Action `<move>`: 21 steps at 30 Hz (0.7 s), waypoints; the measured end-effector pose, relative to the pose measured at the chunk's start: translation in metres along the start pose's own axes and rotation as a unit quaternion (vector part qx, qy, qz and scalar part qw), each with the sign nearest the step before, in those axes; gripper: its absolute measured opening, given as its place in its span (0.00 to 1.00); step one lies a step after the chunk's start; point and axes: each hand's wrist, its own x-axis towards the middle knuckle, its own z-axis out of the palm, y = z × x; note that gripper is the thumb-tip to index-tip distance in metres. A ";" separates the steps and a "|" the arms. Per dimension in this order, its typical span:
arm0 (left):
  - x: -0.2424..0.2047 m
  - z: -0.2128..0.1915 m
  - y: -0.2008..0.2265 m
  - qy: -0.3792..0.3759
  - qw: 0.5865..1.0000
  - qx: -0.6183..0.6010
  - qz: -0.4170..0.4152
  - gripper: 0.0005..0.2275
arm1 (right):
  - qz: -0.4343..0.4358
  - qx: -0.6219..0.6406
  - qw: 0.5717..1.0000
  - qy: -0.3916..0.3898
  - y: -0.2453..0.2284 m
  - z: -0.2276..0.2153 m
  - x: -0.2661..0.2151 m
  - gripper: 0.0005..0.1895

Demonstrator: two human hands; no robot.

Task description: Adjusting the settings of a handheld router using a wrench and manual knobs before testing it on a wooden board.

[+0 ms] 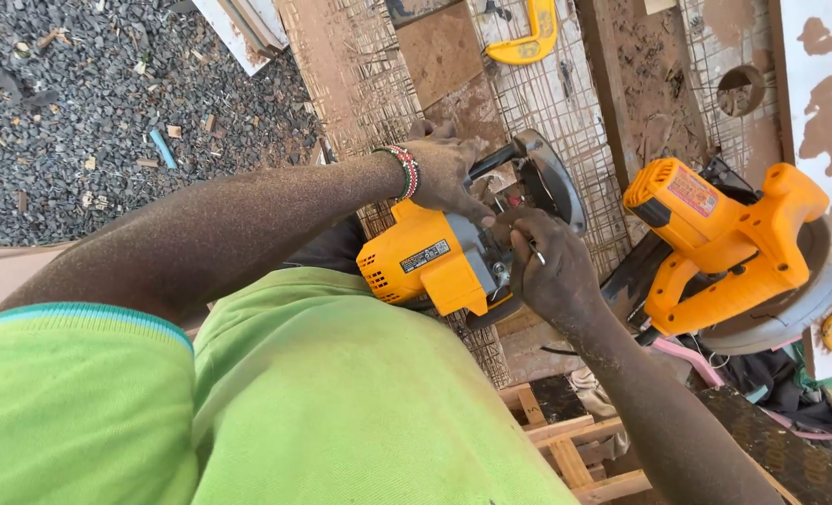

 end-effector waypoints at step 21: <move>0.025 0.019 -0.031 0.009 0.999 -0.022 0.035 0.34 | 0.170 -0.121 0.947 -0.246 -0.039 -0.001 0.105 0.12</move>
